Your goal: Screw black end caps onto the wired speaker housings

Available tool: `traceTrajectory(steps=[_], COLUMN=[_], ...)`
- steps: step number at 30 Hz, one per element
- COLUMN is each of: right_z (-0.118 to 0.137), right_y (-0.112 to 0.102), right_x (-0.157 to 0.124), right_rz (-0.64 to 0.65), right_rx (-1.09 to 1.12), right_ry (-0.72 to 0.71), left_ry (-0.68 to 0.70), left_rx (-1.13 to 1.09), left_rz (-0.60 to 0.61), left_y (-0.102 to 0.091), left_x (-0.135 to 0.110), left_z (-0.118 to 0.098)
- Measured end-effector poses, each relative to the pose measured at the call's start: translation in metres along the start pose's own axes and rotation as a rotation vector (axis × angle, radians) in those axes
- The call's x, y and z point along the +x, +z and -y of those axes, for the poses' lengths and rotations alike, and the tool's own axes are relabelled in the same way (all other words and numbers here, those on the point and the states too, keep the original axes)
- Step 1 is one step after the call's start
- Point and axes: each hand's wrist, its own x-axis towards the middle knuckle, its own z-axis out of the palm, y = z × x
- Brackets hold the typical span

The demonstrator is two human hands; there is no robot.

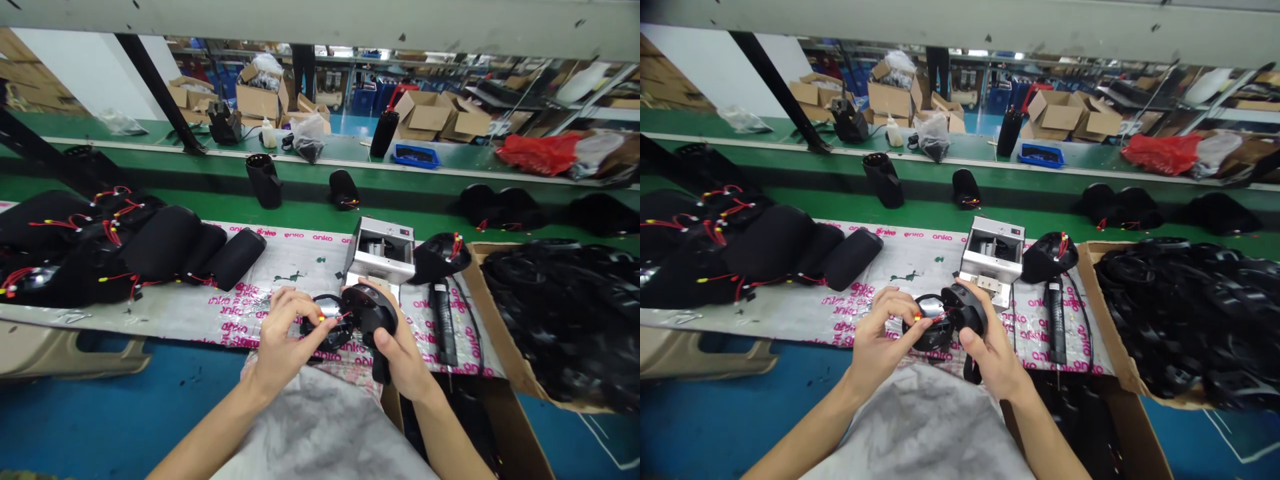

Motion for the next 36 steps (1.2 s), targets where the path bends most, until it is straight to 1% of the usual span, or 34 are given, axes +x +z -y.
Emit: traceTrajectory(steps=[3,6,8,12,16,19,23,26,29,32,34,36], right_z=[0.002,0.003,0.005,0.007,0.007,0.011,0.019,0.023,0.023,0.025,0.027,0.029], right_y=[0.003,0.007,0.009,0.014,0.012,0.006,-0.003,-0.004,-0.004,-0.003,-0.004,-0.004], right_x=[-0.001,-0.002,-0.002,-0.003,-0.003,-0.001,0.003,0.005,0.004,0.001,0.001,0.002], right_rz=[-0.01,-0.026,-0.061,-0.087,-0.087,-0.028,0.089,0.1,0.086,0.109,0.139,0.151], right_rx=[-0.021,-0.017,-0.006,-0.001,-0.025,-0.02,-0.052,-0.075,-0.116,-0.141,-0.169,-0.211], right_ry=[-0.022,-0.022,-0.021,-0.024,-0.035,-0.055,-0.078,-0.071,-0.046,-0.029,-0.047,-0.063], left_ry=[0.016,0.005,0.001,0.063,0.131,0.136,0.067,0.047,0.063,0.111,0.145,0.17], left_rx=[-0.009,-0.052,-0.089,-0.106,-0.045,-0.014,-0.019,-0.012,-0.044,-0.1,-0.097,-0.046], left_rz=[-0.001,0.026,0.052,0.113,0.188,0.227,0.237,0.223,0.236,0.271,0.251,0.205], left_y=[0.006,0.011,0.013,0.013,0.007,0.003,0.004,0.007,0.005,0.0,-0.001,-0.001], left_x=[0.005,0.01,0.012,0.017,0.025,0.027,0.027,0.028,0.027,0.023,0.02,0.017], left_z=[-0.003,-0.006,-0.008,-0.011,-0.013,-0.014,-0.015,-0.014,-0.01,-0.004,-0.001,0.0])
